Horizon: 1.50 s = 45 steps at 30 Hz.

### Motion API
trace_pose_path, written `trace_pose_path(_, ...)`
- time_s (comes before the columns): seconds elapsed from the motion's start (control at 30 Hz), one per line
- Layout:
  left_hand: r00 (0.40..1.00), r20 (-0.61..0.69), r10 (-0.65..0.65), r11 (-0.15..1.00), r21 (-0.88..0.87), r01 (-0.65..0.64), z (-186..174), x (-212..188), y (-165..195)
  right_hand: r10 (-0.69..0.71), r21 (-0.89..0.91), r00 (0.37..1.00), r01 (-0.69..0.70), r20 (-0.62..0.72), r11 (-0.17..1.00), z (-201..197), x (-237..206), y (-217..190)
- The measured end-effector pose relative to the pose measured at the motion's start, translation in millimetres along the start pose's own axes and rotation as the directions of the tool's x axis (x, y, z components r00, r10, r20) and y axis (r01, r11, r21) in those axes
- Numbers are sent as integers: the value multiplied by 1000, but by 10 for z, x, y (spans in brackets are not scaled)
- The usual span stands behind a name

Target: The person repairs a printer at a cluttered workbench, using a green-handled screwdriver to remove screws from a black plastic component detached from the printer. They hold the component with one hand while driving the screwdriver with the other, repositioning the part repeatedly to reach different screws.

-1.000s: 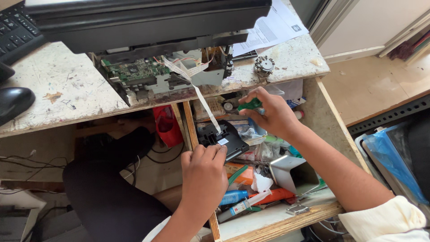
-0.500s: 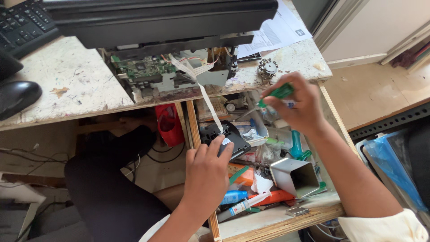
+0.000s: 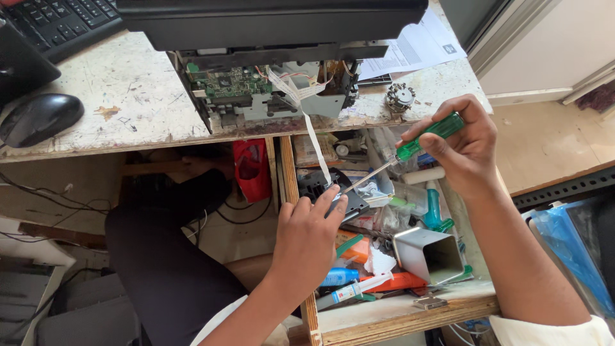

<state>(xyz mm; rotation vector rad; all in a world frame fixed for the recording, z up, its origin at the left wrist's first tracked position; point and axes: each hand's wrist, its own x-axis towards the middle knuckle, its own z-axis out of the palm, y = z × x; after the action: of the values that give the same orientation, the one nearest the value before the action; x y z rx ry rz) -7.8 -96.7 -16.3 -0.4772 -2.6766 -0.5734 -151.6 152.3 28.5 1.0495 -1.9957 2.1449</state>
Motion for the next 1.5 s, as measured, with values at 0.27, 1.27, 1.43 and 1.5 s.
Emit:
trace_pose_path(0.27,1000,-23,3,1000,5,-3,-7,9,-4,1,-22,1000,-1,5,1000,-3,14,17)
trace_pose_path(1.27,999,43,5,999,-47,-3,-67,-7,-1,339,-614,877,-66,340,787,798,-1,25)
trace_pose_path(1.43,1000,-3,19,999,-32,-19,-62,-11,-24,470,-614,858,-262,205,745,865,-14,-6)
trace_pose_path(1.5,1000,-2,22,999,-36,-23,-52,-17,-28,519,-626,841,-324,152,709,887,-43,-8)
